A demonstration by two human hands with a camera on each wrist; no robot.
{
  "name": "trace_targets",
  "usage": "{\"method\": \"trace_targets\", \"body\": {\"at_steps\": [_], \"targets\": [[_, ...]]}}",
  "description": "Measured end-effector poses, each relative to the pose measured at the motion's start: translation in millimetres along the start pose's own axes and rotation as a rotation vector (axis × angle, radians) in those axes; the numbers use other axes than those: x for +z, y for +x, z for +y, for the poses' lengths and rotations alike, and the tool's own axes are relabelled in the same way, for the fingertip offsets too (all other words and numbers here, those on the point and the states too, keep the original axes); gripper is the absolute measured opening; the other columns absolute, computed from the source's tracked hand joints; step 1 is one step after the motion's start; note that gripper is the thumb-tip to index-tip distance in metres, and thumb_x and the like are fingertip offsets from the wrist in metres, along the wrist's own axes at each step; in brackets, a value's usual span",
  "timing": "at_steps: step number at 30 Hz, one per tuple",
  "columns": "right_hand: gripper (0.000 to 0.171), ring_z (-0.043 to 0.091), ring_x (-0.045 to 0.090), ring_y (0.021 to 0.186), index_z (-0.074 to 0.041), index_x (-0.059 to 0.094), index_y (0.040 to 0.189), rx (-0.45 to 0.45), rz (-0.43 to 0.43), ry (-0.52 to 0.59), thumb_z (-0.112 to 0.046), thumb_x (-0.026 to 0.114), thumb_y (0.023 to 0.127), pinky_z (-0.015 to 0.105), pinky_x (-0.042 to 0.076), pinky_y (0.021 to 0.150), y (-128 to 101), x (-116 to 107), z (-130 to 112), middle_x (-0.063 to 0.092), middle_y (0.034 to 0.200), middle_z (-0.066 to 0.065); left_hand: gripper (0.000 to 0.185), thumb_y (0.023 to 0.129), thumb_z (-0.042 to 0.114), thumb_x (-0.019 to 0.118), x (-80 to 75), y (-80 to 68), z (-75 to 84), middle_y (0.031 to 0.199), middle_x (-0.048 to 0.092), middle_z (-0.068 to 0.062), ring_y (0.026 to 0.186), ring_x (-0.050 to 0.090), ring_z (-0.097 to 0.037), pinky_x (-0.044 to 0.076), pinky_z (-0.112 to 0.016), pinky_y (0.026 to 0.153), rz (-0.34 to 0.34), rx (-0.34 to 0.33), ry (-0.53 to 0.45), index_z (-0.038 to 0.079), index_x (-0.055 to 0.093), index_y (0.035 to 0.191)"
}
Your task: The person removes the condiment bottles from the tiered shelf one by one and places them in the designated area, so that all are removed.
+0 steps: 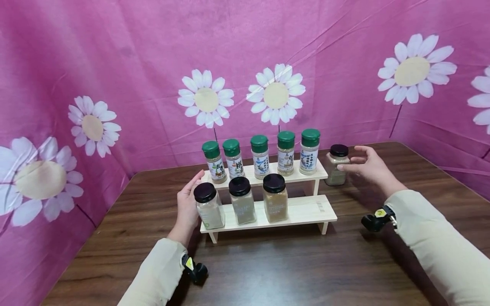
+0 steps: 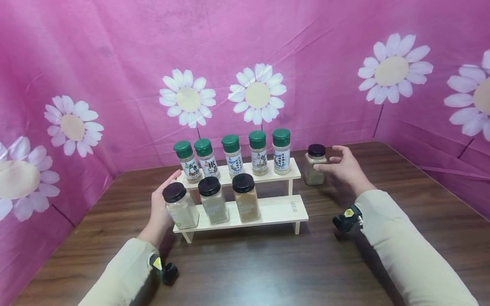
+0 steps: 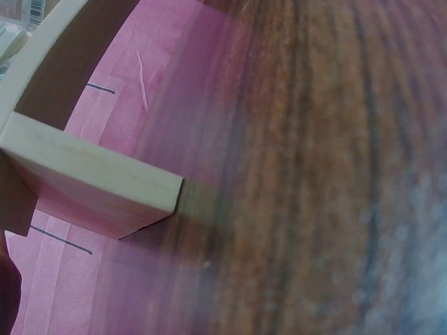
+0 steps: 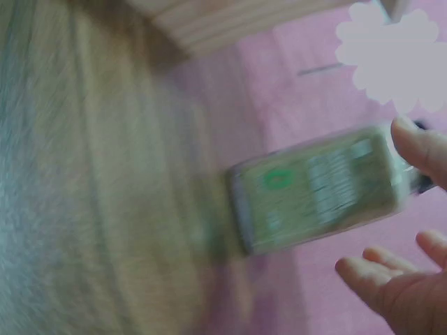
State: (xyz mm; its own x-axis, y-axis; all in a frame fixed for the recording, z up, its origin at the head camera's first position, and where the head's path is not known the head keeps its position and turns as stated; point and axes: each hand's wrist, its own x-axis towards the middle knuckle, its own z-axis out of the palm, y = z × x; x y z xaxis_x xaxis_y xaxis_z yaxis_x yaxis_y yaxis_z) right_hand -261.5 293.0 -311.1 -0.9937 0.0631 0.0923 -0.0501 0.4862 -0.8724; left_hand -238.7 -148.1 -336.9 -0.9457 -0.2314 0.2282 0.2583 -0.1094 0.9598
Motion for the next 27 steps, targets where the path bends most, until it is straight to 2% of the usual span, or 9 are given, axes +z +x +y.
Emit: {"method": "trace_targets", "body": {"at_steps": [3, 7, 9, 11, 14, 16, 21, 27], "targets": [[0.091, -0.008, 0.048, 0.080, 0.004, 0.004, 0.145, 0.010, -0.010, 0.054, -0.022, 0.067, 0.084, 0.016, 0.049, 0.069, -6, -7, -12, 0.031, 0.136, 0.037, 0.036, 0.097, 0.012, 0.044, -0.1, -0.1, -0.4, 0.134, 0.049, -0.015, 0.109, 0.050, -0.005, 0.045, -0.013, 0.085, 0.003, -0.002, 0.001, -0.003, 0.051, 0.129], [0.090, -0.011, 0.050, 0.078, 0.003, 0.002, 0.145, -0.020, -0.019, 0.092, -0.020, 0.066, 0.085, 0.014, 0.050, 0.070, -13, -15, -31, 0.033, 0.134, 0.032, 0.036, 0.097, 0.011, 0.045, -0.1, 0.1, -1.7, 0.134, 0.050, -0.015, 0.109, 0.050, -0.005, 0.046, -0.013, 0.084, 0.003, 0.005, -0.005, -0.003, 0.052, 0.128], [0.088, -0.010, 0.052, 0.079, 0.001, 0.004, 0.145, -0.041, -0.016, 0.105, -0.017, 0.066, 0.085, 0.013, 0.050, 0.071, -16, -19, -41, 0.042, 0.126, 0.022, 0.035, 0.097, 0.011, 0.045, 0.0, 0.5, -2.3, 0.135, 0.049, -0.015, 0.109, 0.050, -0.005, 0.046, -0.013, 0.084, 0.000, 0.008, -0.010, -0.003, 0.052, 0.128], [0.085, -0.009, 0.055, 0.081, -0.003, 0.007, 0.145, -0.060, -0.009, 0.107, -0.017, 0.066, 0.085, 0.014, 0.050, 0.071, -20, -23, -50, 0.051, 0.115, 0.005, 0.035, 0.097, 0.011, 0.045, -0.2, 1.1, -2.5, 0.135, 0.049, -0.015, 0.110, 0.049, -0.005, 0.045, -0.013, 0.085, -0.004, 0.011, -0.014, -0.003, 0.051, 0.129], [0.078, -0.008, 0.057, 0.083, -0.010, 0.014, 0.144, -0.090, 0.004, 0.116, -0.016, 0.066, 0.085, 0.013, 0.050, 0.071, -27, -27, -65, 0.054, 0.097, -0.020, 0.036, 0.097, 0.010, 0.044, -0.5, 1.6, -2.2, 0.136, 0.048, -0.015, 0.110, 0.049, -0.004, 0.045, -0.013, 0.086, -0.009, 0.008, -0.018, -0.003, 0.050, 0.129], [0.074, -0.008, 0.057, 0.085, -0.014, 0.020, 0.141, -0.123, 0.022, 0.112, -0.015, 0.067, 0.084, 0.012, 0.049, 0.071, -33, -27, -76, 0.056, 0.093, -0.026, 0.036, 0.097, 0.011, 0.044, -0.7, 1.8, -1.8, 0.136, 0.048, -0.015, 0.111, 0.049, -0.005, 0.044, -0.013, 0.087, -0.011, 0.008, -0.018, -0.004, 0.050, 0.130], [0.064, -0.007, 0.058, 0.089, -0.024, 0.030, 0.131, -0.227, 0.059, 0.133, -0.007, 0.068, 0.082, 0.009, 0.047, 0.071, -49, -17, -97, 0.059, 0.096, -0.023, 0.036, 0.097, 0.011, 0.044, -1.7, 1.5, -1.2, 0.136, 0.048, -0.014, 0.114, 0.048, -0.006, 0.044, -0.013, 0.088, -0.012, 0.006, -0.013, -0.003, 0.050, 0.130], [0.062, 0.000, 0.059, 0.093, -0.026, 0.036, 0.127, -0.312, 0.010, 0.203, 0.001, 0.067, 0.080, 0.012, 0.049, 0.073, -68, 5, -113, 0.059, 0.102, -0.013, 0.037, 0.097, 0.012, 0.044, -1.5, 0.6, -1.2, 0.137, 0.047, -0.015, 0.108, 0.050, -0.003, 0.045, -0.013, 0.085, -0.015, -0.010, -0.030, -0.003, 0.049, 0.130]]}}
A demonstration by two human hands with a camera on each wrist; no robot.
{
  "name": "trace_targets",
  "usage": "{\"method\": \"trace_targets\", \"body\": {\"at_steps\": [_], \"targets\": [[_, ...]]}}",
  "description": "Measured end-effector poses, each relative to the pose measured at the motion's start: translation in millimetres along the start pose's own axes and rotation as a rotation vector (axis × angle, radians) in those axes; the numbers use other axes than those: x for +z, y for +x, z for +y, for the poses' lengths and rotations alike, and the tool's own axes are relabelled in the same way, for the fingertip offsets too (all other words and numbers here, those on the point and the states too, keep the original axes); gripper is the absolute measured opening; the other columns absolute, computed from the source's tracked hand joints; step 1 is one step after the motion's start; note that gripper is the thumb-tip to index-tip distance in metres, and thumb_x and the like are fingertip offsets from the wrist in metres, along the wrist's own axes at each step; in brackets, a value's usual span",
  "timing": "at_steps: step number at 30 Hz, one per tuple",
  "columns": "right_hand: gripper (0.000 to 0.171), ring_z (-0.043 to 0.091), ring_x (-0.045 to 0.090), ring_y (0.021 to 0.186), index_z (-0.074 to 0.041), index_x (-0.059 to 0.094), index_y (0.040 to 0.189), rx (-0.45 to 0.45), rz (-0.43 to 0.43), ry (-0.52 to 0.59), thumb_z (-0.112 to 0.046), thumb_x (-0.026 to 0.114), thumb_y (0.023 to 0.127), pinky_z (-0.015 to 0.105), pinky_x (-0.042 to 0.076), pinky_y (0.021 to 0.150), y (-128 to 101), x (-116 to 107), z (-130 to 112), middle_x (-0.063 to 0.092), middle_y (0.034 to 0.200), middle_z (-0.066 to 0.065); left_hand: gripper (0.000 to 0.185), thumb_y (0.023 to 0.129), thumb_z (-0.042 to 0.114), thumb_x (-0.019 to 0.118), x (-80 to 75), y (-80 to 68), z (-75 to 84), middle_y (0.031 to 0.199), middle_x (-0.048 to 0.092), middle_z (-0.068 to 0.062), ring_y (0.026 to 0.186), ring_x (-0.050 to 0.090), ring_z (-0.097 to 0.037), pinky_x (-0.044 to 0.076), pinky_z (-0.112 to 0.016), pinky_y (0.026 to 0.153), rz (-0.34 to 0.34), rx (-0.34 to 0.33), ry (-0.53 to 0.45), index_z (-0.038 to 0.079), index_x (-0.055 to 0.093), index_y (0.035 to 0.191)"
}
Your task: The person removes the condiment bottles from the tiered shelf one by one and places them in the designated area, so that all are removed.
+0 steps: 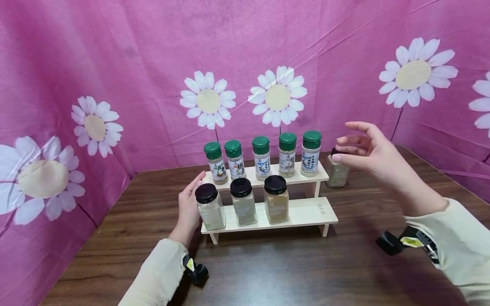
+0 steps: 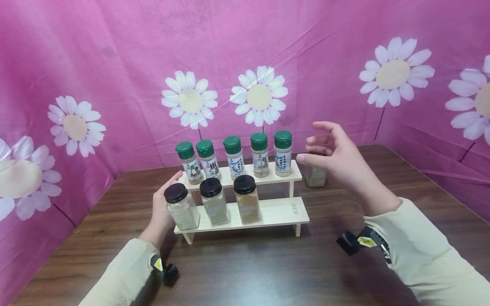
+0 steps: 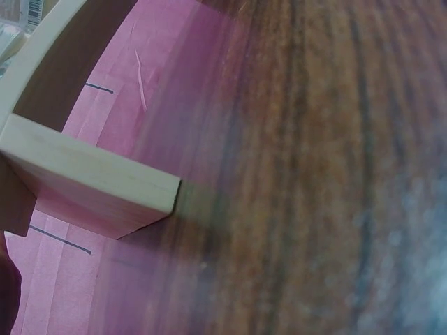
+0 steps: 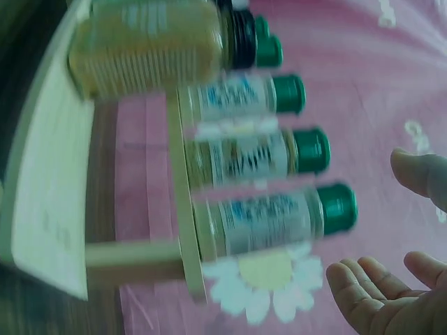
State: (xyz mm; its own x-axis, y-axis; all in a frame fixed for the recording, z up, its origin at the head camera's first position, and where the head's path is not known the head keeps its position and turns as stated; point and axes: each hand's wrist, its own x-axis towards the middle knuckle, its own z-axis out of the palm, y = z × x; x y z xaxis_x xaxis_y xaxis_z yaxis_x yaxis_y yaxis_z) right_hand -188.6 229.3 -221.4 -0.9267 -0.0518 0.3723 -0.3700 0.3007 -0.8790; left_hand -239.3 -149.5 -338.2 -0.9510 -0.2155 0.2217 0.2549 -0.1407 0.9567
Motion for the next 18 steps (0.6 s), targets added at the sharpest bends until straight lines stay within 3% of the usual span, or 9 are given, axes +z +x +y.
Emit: {"method": "trace_targets", "body": {"at_steps": [6, 12, 18], "targets": [[0.062, 0.006, 0.059, 0.094, -0.020, 0.038, 0.129, -0.059, -0.107, 0.081, 0.004, 0.066, 0.080, 0.017, 0.051, 0.071, -12, 24, -7, 0.058, 0.106, -0.001, 0.037, 0.097, 0.012, 0.044, 0.2, 0.1, 0.6, 0.137, 0.047, -0.015, 0.104, 0.051, -0.002, 0.046, -0.013, 0.082, 0.007, -0.008, -0.016, -0.003, 0.049, 0.130], [0.064, 0.010, 0.059, 0.099, -0.007, 0.035, 0.134, -0.039, -0.171, -0.007, -0.003, 0.069, 0.079, 0.019, 0.051, 0.078, -22, 49, -12, 0.054, 0.111, 0.012, 0.036, 0.097, 0.012, 0.045, 1.1, 0.1, 0.5, 0.137, 0.047, -0.015, 0.104, 0.051, -0.002, 0.046, -0.013, 0.082, 0.014, -0.008, -0.008, -0.003, 0.050, 0.130], [0.064, 0.018, 0.058, 0.103, 0.000, 0.035, 0.133, 0.007, -0.251, 0.070, -0.003, 0.070, 0.079, 0.022, 0.050, 0.081, -28, 71, -3, 0.051, 0.113, 0.022, 0.036, 0.097, 0.012, 0.045, 1.4, -0.4, -1.1, 0.136, 0.048, -0.014, 0.108, 0.050, -0.005, 0.047, -0.014, 0.083, 0.024, -0.015, -0.002, -0.001, 0.052, 0.129]]}}
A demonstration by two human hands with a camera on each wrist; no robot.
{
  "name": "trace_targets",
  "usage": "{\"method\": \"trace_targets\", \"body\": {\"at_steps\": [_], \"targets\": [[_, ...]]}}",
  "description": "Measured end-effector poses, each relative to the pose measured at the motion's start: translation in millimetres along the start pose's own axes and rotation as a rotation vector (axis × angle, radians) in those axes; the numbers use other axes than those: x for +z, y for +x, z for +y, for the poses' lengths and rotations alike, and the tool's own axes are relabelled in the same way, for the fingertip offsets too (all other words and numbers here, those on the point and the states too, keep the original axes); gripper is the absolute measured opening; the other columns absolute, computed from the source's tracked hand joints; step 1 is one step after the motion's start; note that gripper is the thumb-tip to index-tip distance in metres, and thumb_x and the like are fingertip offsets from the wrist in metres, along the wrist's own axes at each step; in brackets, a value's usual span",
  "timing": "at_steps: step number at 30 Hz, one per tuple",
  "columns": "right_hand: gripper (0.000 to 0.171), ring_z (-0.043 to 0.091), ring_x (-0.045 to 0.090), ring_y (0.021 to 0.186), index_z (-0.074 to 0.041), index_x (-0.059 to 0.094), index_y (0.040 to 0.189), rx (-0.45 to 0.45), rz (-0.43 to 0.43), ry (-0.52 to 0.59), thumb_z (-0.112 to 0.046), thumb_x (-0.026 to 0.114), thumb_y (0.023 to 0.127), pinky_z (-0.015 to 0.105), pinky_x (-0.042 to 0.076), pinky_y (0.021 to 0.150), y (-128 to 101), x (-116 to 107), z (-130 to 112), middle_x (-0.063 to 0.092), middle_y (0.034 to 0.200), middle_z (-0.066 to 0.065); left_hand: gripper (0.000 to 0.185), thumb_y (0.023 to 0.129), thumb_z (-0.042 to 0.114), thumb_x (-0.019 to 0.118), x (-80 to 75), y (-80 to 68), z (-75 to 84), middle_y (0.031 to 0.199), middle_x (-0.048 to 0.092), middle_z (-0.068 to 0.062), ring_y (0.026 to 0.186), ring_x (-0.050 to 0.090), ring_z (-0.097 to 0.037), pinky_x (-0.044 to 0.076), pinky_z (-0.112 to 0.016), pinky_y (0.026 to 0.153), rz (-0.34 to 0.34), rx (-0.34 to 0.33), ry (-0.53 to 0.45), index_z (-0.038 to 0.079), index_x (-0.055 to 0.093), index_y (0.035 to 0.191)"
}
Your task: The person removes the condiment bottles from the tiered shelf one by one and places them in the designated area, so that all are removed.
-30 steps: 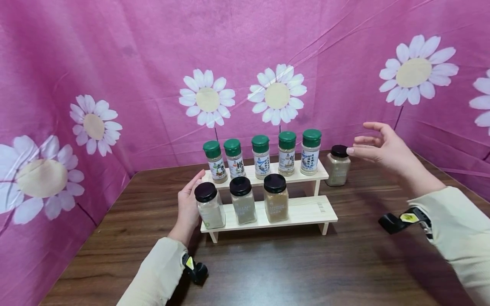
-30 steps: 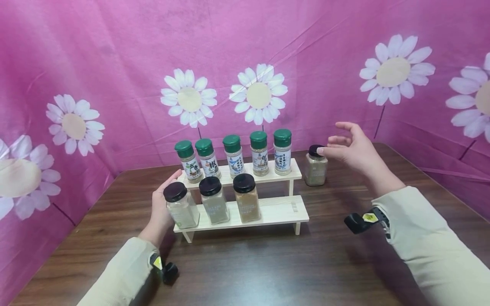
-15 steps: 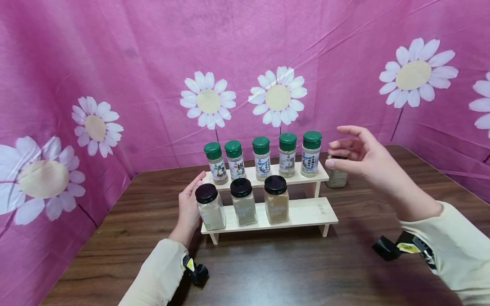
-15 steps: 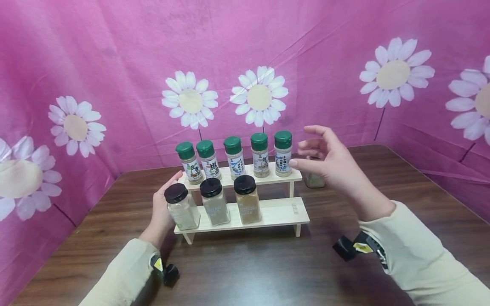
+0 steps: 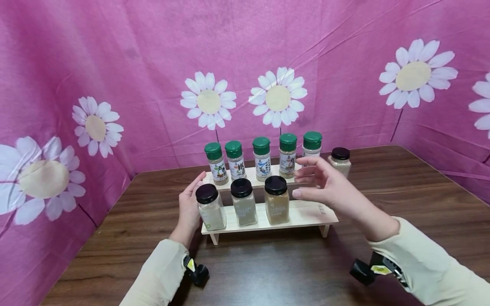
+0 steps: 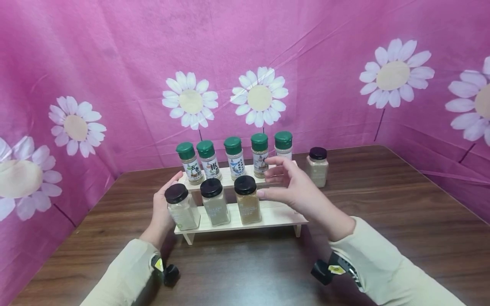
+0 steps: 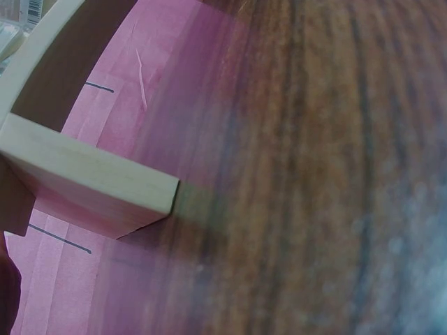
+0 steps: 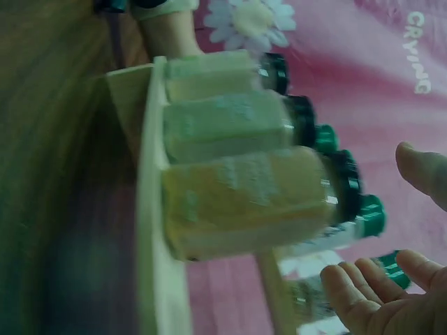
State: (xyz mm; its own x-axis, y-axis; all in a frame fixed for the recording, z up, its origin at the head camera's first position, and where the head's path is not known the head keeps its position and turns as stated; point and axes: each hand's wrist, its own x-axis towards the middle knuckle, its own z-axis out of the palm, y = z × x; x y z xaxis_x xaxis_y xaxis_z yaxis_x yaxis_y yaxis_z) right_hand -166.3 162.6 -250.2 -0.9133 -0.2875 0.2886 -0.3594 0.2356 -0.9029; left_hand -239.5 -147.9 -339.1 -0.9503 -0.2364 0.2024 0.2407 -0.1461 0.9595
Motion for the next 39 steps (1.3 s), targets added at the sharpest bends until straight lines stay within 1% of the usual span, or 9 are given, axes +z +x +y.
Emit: {"method": "trace_targets", "body": {"at_steps": [2, 5, 12, 15, 20, 22, 25, 32, 39], "targets": [[0.064, 0.025, 0.057, 0.105, 0.002, 0.035, 0.132, 0.017, -0.016, 0.030, -0.003, 0.069, 0.079, 0.024, 0.051, 0.081, 0, 6, 6, 0.051, 0.113, 0.023, 0.035, 0.097, 0.011, 0.045, 0.2, -0.1, -0.1, 0.136, 0.049, -0.014, 0.108, 0.050, -0.005, 0.047, -0.014, 0.083, 0.002, -0.006, -0.004, -0.001, 0.052, 0.129], [0.064, 0.031, 0.055, 0.108, 0.001, 0.037, 0.132, 0.043, -0.020, 0.026, -0.007, 0.071, 0.078, 0.027, 0.050, 0.084, -1, 15, 14, 0.051, 0.114, 0.021, 0.035, 0.097, 0.011, 0.044, 0.2, 0.1, -0.1, 0.136, 0.049, -0.013, 0.107, 0.051, -0.004, 0.047, -0.014, 0.083, 0.003, -0.007, 0.000, 0.000, 0.052, 0.129], [0.065, 0.030, 0.054, 0.106, -0.001, 0.041, 0.128, 0.078, -0.001, -0.020, -0.009, 0.076, 0.074, 0.044, 0.046, 0.091, 0, 33, 31, 0.054, 0.117, 0.020, 0.036, 0.096, 0.010, 0.045, 0.0, 0.5, -0.8, 0.136, 0.049, -0.015, 0.106, 0.051, -0.003, 0.047, -0.013, 0.081, 0.003, 0.009, 0.005, -0.002, 0.052, 0.129], [0.066, 0.031, 0.053, 0.108, -0.001, 0.041, 0.127, 0.093, 0.010, -0.020, -0.010, 0.078, 0.072, 0.044, 0.045, 0.092, 1, 40, 37, 0.053, 0.119, 0.021, 0.036, 0.096, 0.011, 0.045, -0.1, 0.2, -0.4, 0.136, 0.048, -0.015, 0.110, 0.049, -0.004, 0.046, -0.013, 0.083, 0.002, 0.015, 0.008, -0.002, 0.052, 0.129], [0.071, 0.034, 0.053, 0.112, 0.000, 0.038, 0.129, 0.099, 0.019, 0.017, -0.006, 0.078, 0.070, 0.042, 0.045, 0.095, 1, 51, 45, 0.051, 0.121, 0.023, 0.035, 0.097, 0.010, 0.044, 0.2, 0.3, 0.0, 0.135, 0.049, -0.012, 0.113, 0.048, -0.007, 0.046, -0.014, 0.084, 0.001, 0.000, 0.010, 0.000, 0.052, 0.129], [0.073, 0.034, 0.053, 0.112, -0.001, 0.038, 0.129, 0.099, 0.032, 0.001, -0.006, 0.079, 0.069, 0.044, 0.044, 0.096, 1, 54, 48, 0.051, 0.121, 0.022, 0.035, 0.097, 0.009, 0.043, 0.4, 0.9, 0.0, 0.135, 0.050, -0.011, 0.115, 0.047, -0.008, 0.046, -0.014, 0.085, 0.002, -0.007, 0.010, 0.001, 0.053, 0.129], [0.073, 0.032, 0.053, 0.112, -0.004, 0.040, 0.126, 0.090, 0.062, -0.066, -0.009, 0.082, 0.067, 0.046, 0.043, 0.097, 1, 59, 52, 0.053, 0.119, 0.019, 0.035, 0.097, 0.010, 0.043, 0.5, 1.6, -0.1, 0.136, 0.050, -0.010, 0.118, 0.046, -0.010, 0.045, -0.014, 0.086, -0.003, -0.002, 0.018, 0.001, 0.052, 0.130], [0.077, 0.029, 0.054, 0.106, -0.006, 0.040, 0.126, 0.050, 0.140, -0.203, -0.011, 0.084, 0.062, 0.046, 0.047, 0.091, -1, 68, 58, 0.057, 0.113, 0.015, 0.035, 0.097, 0.010, 0.044, 0.0, 1.3, 0.0, 0.136, 0.049, -0.013, 0.119, 0.045, -0.010, 0.045, -0.014, 0.088, -0.008, 0.017, 0.011, -0.002, 0.051, 0.129], [0.074, 0.026, 0.056, 0.102, -0.008, 0.044, 0.124, 0.055, 0.201, -0.241, -0.011, 0.084, 0.062, 0.044, 0.049, 0.088, -1, 72, 58, 0.061, 0.106, 0.012, 0.035, 0.097, 0.009, 0.043, 0.3, 1.1, -1.2, 0.135, 0.049, -0.013, 0.116, 0.047, -0.008, 0.045, -0.014, 0.087, -0.008, 0.019, 0.002, -0.002, 0.052, 0.129]]}}
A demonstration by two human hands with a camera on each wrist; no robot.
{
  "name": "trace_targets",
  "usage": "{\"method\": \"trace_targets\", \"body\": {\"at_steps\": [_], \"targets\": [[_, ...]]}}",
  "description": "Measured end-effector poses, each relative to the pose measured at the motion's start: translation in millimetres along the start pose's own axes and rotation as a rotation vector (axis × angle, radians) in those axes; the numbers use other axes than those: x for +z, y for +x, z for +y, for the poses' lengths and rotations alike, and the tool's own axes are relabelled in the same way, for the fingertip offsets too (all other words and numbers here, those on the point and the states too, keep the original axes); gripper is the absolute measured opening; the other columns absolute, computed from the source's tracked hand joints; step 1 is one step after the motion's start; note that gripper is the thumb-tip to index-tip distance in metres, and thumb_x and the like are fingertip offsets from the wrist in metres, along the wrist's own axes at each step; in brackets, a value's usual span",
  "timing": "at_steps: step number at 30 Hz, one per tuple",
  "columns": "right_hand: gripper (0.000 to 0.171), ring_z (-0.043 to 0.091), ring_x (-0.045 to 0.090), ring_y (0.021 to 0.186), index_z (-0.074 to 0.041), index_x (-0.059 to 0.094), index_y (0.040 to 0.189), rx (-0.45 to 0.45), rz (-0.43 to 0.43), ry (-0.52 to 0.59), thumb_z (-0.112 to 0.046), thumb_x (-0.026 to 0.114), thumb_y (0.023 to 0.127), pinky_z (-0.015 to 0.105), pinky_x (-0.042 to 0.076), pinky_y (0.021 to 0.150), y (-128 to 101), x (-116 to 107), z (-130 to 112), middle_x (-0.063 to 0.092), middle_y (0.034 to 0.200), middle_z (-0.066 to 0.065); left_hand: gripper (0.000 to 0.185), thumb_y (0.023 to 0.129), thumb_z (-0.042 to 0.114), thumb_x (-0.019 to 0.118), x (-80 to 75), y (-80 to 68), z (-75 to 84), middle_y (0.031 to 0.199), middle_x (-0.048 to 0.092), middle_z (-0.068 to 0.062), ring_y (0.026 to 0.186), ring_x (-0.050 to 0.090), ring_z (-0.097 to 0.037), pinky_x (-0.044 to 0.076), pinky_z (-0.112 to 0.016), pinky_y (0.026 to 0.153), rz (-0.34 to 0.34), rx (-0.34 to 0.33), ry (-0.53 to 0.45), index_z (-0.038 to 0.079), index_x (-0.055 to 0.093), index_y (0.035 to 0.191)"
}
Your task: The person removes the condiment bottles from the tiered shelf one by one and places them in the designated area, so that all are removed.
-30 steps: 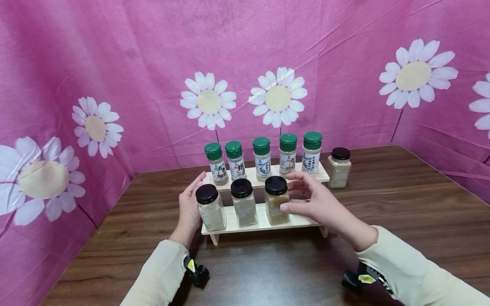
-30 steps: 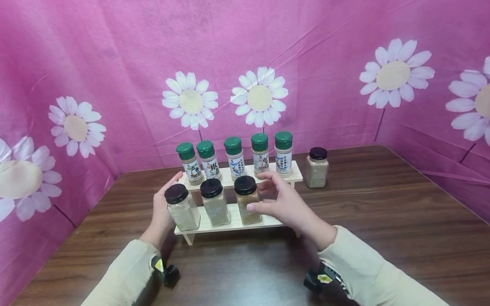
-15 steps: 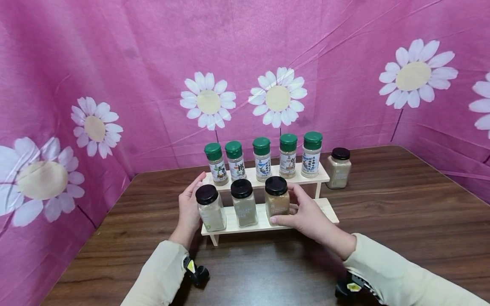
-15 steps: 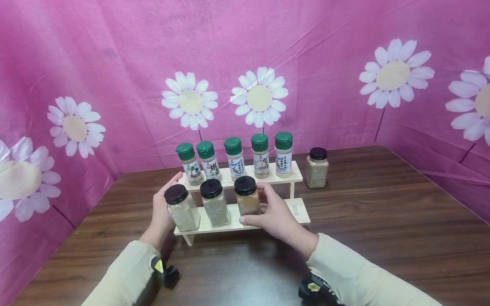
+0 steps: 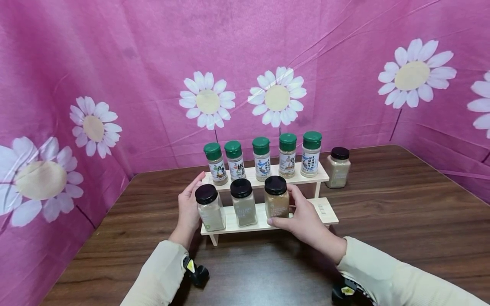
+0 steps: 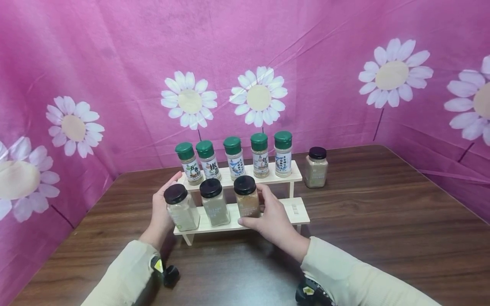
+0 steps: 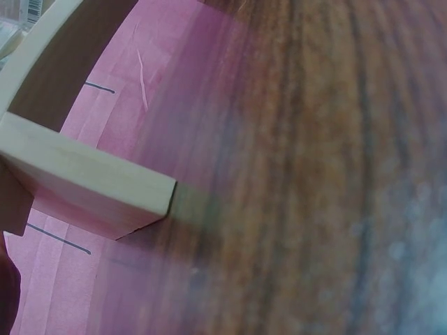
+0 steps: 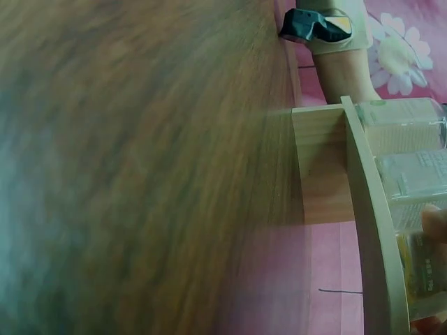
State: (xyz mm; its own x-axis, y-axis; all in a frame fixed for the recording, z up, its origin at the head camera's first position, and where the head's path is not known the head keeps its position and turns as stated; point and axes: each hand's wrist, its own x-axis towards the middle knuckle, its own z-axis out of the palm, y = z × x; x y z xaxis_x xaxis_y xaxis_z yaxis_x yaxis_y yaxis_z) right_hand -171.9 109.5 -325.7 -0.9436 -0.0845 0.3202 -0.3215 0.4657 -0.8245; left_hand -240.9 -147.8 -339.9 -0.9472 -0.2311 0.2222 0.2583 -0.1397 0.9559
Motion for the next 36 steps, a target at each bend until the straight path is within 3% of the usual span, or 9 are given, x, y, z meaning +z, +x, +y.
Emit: {"method": "trace_targets", "body": {"at_steps": [12, 20, 29, 36], "targets": [[0.077, 0.021, 0.059, 0.094, -0.012, 0.049, 0.127, 0.023, 0.075, 0.011, -0.014, 0.086, 0.060, 0.037, 0.049, 0.083, -3.6, 3.7, 0.9, 0.064, 0.101, 0.008, 0.035, 0.097, 0.009, 0.044, 0.2, -0.7, 0.4, 0.135, 0.049, -0.012, 0.113, 0.048, -0.005, 0.046, -0.014, 0.085, 0.006, -0.003, 0.001, -0.001, 0.052, 0.129], [0.074, 0.017, 0.057, 0.092, -0.012, 0.050, 0.128, -0.033, 0.121, 0.083, -0.013, 0.084, 0.062, 0.030, 0.049, 0.081, -6.9, 3.3, -0.2, 0.063, 0.102, 0.008, 0.035, 0.097, 0.009, 0.043, 0.2, 0.1, 0.3, 0.135, 0.050, -0.010, 0.112, 0.049, -0.005, 0.046, -0.014, 0.085, 0.005, -0.003, 0.010, 0.000, 0.052, 0.130], [0.068, 0.010, 0.053, 0.093, -0.010, 0.051, 0.124, -0.110, 0.194, 0.135, -0.004, 0.080, 0.063, 0.029, 0.048, 0.078, -7.6, 1.6, -0.8, 0.062, 0.109, 0.006, 0.035, 0.096, 0.009, 0.044, -2.1, 0.3, -0.1, 0.135, 0.050, -0.012, 0.111, 0.049, -0.004, 0.045, -0.013, 0.086, 0.010, 0.017, 0.000, -0.002, 0.052, 0.129], [0.073, 0.001, 0.054, 0.093, -0.002, 0.049, 0.128, -0.214, 0.283, 0.175, 0.003, 0.078, 0.061, 0.014, 0.046, 0.078, -8.8, -5.4, -0.6, 0.060, 0.110, 0.008, 0.036, 0.095, 0.006, 0.043, -0.5, -0.6, -1.0, 0.135, 0.049, -0.013, 0.108, 0.050, -0.004, 0.046, -0.014, 0.084, 0.007, 0.004, -0.012, -0.002, 0.052, 0.129]]}}
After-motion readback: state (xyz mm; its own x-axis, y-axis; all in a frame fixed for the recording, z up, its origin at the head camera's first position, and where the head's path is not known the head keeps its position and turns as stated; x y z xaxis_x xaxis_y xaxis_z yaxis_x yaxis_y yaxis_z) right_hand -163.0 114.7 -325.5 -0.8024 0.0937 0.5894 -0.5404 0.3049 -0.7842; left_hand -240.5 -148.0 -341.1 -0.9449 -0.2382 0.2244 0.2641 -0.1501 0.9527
